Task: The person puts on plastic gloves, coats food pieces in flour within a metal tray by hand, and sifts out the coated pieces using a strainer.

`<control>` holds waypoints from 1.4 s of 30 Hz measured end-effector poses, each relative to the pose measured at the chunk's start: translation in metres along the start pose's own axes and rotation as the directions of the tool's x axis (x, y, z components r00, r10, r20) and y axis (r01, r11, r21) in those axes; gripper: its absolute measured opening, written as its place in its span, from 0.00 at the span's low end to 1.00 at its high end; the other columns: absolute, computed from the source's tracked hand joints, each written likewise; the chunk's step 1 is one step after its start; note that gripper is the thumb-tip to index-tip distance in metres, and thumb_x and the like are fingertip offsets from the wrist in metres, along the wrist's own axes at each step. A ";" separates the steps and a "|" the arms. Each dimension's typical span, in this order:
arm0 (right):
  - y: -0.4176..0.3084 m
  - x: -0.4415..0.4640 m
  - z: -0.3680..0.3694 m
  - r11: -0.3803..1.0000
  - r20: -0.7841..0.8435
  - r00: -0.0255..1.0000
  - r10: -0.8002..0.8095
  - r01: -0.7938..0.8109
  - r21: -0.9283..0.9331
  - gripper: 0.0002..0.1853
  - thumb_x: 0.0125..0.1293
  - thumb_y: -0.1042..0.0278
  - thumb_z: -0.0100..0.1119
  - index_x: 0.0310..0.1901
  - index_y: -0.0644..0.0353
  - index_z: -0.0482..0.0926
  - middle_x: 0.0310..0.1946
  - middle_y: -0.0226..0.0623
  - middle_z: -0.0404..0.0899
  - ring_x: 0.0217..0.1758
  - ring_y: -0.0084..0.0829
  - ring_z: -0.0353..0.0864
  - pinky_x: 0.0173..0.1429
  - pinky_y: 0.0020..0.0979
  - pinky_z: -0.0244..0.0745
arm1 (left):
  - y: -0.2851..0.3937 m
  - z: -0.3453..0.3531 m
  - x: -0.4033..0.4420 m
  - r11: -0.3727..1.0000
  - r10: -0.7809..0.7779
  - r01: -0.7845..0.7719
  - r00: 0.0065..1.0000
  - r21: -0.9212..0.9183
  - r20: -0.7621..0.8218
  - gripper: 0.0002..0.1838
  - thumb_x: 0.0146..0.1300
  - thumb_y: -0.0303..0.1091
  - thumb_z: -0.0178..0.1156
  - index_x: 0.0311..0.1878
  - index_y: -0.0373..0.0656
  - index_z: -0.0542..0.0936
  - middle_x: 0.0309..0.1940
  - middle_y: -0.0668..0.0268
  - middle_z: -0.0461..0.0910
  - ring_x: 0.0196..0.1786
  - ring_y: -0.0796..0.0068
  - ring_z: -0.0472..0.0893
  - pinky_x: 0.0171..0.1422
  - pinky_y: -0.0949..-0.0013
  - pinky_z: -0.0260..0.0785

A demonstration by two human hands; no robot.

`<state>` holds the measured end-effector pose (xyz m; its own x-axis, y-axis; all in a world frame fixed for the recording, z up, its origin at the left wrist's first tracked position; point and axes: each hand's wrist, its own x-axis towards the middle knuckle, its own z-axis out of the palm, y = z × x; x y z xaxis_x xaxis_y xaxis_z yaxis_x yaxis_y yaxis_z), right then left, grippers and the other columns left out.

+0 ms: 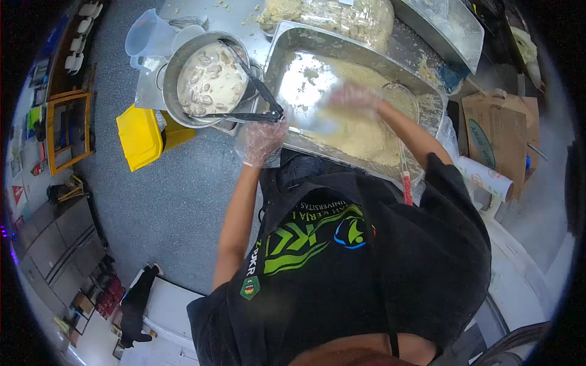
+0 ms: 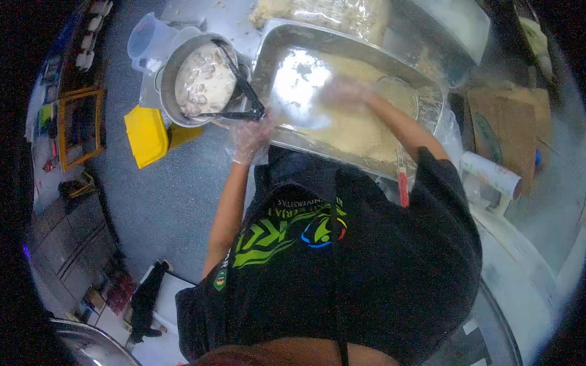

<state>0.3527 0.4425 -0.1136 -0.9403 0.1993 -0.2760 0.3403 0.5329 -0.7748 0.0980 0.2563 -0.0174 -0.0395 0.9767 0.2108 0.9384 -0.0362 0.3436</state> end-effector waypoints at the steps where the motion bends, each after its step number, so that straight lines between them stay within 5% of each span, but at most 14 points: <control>1: 0.027 0.011 -0.003 0.983 -0.235 0.972 -0.027 0.069 0.171 0.17 0.61 0.54 0.45 0.41 0.59 0.74 0.39 0.38 0.74 0.44 0.28 0.72 0.50 0.31 0.68 | 0.004 -0.005 0.003 0.999 -0.037 0.035 0.996 0.028 0.077 0.09 0.51 0.42 0.53 0.26 0.51 0.78 0.17 0.64 0.75 0.17 0.62 0.74 0.20 0.61 0.66; 5: 0.056 0.021 0.038 0.954 -0.466 0.837 0.287 -0.208 0.215 0.17 0.63 0.55 0.39 0.39 0.57 0.74 0.36 0.38 0.74 0.39 0.29 0.72 0.45 0.33 0.68 | 0.015 -0.023 0.013 0.992 0.032 -0.050 0.988 0.116 0.149 0.11 0.55 0.45 0.48 0.32 0.55 0.78 0.19 0.64 0.76 0.16 0.63 0.74 0.18 0.61 0.64; 10: -0.037 -0.042 0.038 0.930 0.010 0.994 0.113 -0.102 -0.353 0.16 0.63 0.55 0.39 0.34 0.58 0.74 0.28 0.41 0.73 0.29 0.32 0.71 0.36 0.35 0.67 | 0.006 0.014 0.019 0.998 0.015 -0.035 0.936 0.049 0.352 0.16 0.53 0.44 0.49 0.44 0.49 0.73 0.24 0.59 0.76 0.29 0.61 0.77 0.28 0.63 0.68; 12: -0.068 -0.074 0.011 0.804 -0.163 0.832 0.531 -0.555 -0.214 0.15 0.61 0.58 0.41 0.31 0.59 0.74 0.23 0.43 0.72 0.26 0.37 0.71 0.34 0.37 0.68 | 0.010 0.026 0.033 0.979 0.126 -0.194 0.814 0.059 0.567 0.18 0.52 0.42 0.50 0.46 0.48 0.71 0.31 0.58 0.75 0.33 0.59 0.77 0.34 0.61 0.68; 15: -0.060 -0.154 0.023 0.596 -0.676 0.558 0.481 -0.774 -0.214 0.16 0.61 0.56 0.41 0.27 0.59 0.75 0.20 0.44 0.72 0.25 0.40 0.73 0.31 0.38 0.67 | 0.018 0.045 0.062 0.906 0.236 -0.422 0.536 0.015 0.810 0.21 0.51 0.39 0.51 0.50 0.45 0.68 0.41 0.58 0.75 0.39 0.56 0.76 0.43 0.58 0.68; 20: -0.059 -0.198 0.063 0.283 -0.442 0.052 0.895 -0.832 0.477 0.17 0.60 0.52 0.43 0.24 0.56 0.71 0.13 0.33 0.67 0.15 0.29 0.67 0.20 0.32 0.62 | 0.039 0.145 0.046 0.740 0.657 -0.220 0.438 -0.635 0.614 0.20 0.55 0.32 0.45 0.52 0.43 0.67 0.46 0.54 0.72 0.50 0.56 0.70 0.54 0.61 0.62; 22: -0.084 -0.182 0.072 0.132 -0.105 0.101 0.989 -0.316 0.940 0.17 0.60 0.51 0.44 0.23 0.55 0.68 0.11 0.26 0.63 0.12 0.23 0.62 0.17 0.28 0.59 | 0.078 0.133 0.057 0.767 0.625 -0.372 0.251 -0.522 0.739 0.19 0.56 0.36 0.44 0.50 0.42 0.68 0.46 0.52 0.71 0.48 0.56 0.71 0.53 0.59 0.62; 28: -0.177 -0.120 0.018 -0.041 0.052 0.276 0.960 -0.046 0.998 0.17 0.61 0.51 0.43 0.21 0.52 0.66 0.11 0.20 0.59 0.11 0.15 0.55 0.14 0.20 0.49 | 0.067 0.145 0.025 0.728 0.586 -0.103 0.605 -0.678 0.539 0.15 0.55 0.35 0.44 0.43 0.40 0.71 0.42 0.48 0.72 0.46 0.57 0.73 0.50 0.60 0.63; 30: -0.158 -0.084 0.027 -0.194 0.137 0.535 0.834 0.051 0.980 0.16 0.63 0.54 0.42 0.21 0.51 0.66 0.10 0.18 0.57 0.11 0.16 0.52 0.14 0.19 0.46 | 0.057 0.100 0.050 0.847 0.371 -0.474 0.206 -0.239 0.905 0.18 0.61 0.39 0.38 0.39 0.36 0.74 0.43 0.56 0.74 0.45 0.59 0.74 0.51 0.58 0.62; 32: -0.152 -0.037 0.028 -0.189 0.056 0.689 0.723 0.119 0.975 0.15 0.63 0.56 0.42 0.21 0.51 0.66 0.10 0.18 0.56 0.10 0.16 0.50 0.14 0.20 0.46 | 0.004 0.098 -0.007 0.842 0.495 -0.519 0.640 -0.144 0.587 0.15 0.54 0.37 0.46 0.41 0.38 0.72 0.28 0.52 0.76 0.32 0.60 0.77 0.39 0.60 0.68; 33: -0.141 -0.014 0.034 -0.269 0.048 0.751 0.658 0.175 0.947 0.15 0.63 0.59 0.41 0.20 0.51 0.65 0.11 0.19 0.57 0.12 0.17 0.53 0.15 0.19 0.49 | 0.048 0.002 0.025 0.911 0.353 -0.392 0.576 -0.130 0.737 0.14 0.56 0.38 0.45 0.36 0.39 0.75 0.31 0.54 0.77 0.33 0.59 0.77 0.40 0.58 0.67; 38: -0.130 0.050 0.062 -0.067 -0.049 0.623 0.780 0.161 0.985 0.11 0.63 0.60 0.40 0.29 0.57 0.67 0.20 0.30 0.66 0.20 0.23 0.61 0.23 0.23 0.59 | 0.096 -0.111 0.045 0.959 0.258 -0.128 0.761 -0.251 0.596 0.16 0.57 0.43 0.47 0.34 0.39 0.77 0.29 0.53 0.77 0.32 0.57 0.76 0.42 0.57 0.67; 40: -0.100 0.040 0.063 0.365 -0.160 0.745 0.648 -0.119 0.923 0.13 0.62 0.58 0.41 0.33 0.59 0.68 0.24 0.34 0.68 0.23 0.27 0.64 0.27 0.27 0.62 | 0.081 -0.062 0.034 0.867 0.413 -0.224 0.824 -0.446 0.387 0.17 0.56 0.44 0.50 0.34 0.39 0.77 0.28 0.52 0.76 0.31 0.56 0.76 0.42 0.58 0.67; 42: -0.062 0.025 0.059 0.942 -0.380 0.862 0.334 -0.305 0.137 0.15 0.62 0.56 0.41 0.37 0.61 0.69 0.27 0.38 0.71 0.26 0.30 0.68 0.30 0.30 0.65 | 0.073 -0.024 0.030 0.905 0.415 -0.192 0.587 -0.378 0.695 0.17 0.55 0.45 0.49 0.32 0.41 0.77 0.24 0.53 0.75 0.27 0.55 0.75 0.38 0.57 0.67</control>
<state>0.3077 0.3659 -0.1059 -0.6942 0.6629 -0.2806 0.6064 0.3286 -0.7241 0.1575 0.2777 0.0357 0.6051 0.7049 -0.3700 0.7274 -0.3006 0.6169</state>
